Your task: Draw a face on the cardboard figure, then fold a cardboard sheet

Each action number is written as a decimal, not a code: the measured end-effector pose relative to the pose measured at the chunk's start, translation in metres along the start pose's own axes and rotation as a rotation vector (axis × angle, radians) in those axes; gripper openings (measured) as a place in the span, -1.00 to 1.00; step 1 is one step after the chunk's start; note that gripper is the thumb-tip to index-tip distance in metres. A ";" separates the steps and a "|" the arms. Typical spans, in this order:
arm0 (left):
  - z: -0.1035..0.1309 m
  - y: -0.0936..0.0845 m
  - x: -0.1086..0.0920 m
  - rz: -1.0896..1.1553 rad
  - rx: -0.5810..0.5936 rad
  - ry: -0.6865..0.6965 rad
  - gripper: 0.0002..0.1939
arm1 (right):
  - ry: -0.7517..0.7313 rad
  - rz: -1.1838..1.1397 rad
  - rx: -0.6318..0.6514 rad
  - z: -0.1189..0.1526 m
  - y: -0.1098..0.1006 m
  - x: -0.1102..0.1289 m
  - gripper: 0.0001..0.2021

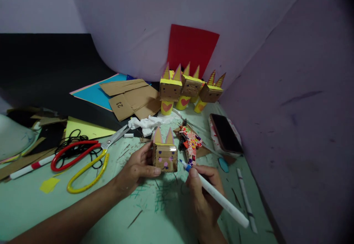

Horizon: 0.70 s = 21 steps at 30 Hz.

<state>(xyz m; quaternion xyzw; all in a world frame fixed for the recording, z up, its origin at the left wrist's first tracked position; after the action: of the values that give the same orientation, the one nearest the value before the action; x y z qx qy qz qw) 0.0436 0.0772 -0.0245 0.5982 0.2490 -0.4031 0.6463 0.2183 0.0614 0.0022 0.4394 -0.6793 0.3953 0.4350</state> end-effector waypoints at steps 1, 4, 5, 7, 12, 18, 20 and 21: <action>0.000 -0.001 0.000 -0.004 -0.010 -0.004 -0.19 | -0.038 0.020 -0.015 -0.003 -0.003 0.004 -0.85; 0.000 -0.004 0.000 -0.024 -0.046 -0.016 -0.19 | -0.178 0.142 -0.058 -0.018 -0.021 0.015 -0.88; 0.000 -0.005 0.000 -0.031 -0.057 -0.018 -0.18 | -0.218 0.207 -0.053 -0.024 -0.030 0.017 -0.89; 0.001 -0.006 0.000 -0.046 -0.072 -0.025 -0.18 | -0.296 0.345 -0.003 -0.033 -0.053 0.019 -0.90; 0.001 -0.007 0.000 -0.053 -0.093 -0.046 -0.19 | -0.441 0.584 0.476 -0.033 -0.092 0.001 -0.58; 0.001 -0.009 0.000 -0.089 -0.109 -0.077 -0.10 | -0.551 0.801 0.605 -0.026 -0.090 -0.032 -0.49; 0.001 -0.010 0.001 -0.100 -0.120 -0.083 -0.05 | -0.554 0.831 0.628 -0.027 -0.086 -0.040 -0.42; 0.001 -0.010 0.001 -0.100 -0.121 -0.082 -0.02 | -0.556 0.841 0.627 -0.028 -0.086 -0.042 -0.39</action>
<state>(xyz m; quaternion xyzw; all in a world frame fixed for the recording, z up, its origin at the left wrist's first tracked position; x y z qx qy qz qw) 0.0354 0.0764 -0.0308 0.5280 0.2760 -0.4432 0.6699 0.3154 0.0718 -0.0149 0.3269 -0.7345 0.5855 -0.1038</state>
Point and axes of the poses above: each hand's wrist, its own z-axis away from the middle knuckle, its own y-axis out of the palm, x = y × z, the point moved 7 cm from there along -z, towards the middle knuckle, and after that the axes turned 2 degrees about y, right-handed, at the moved point
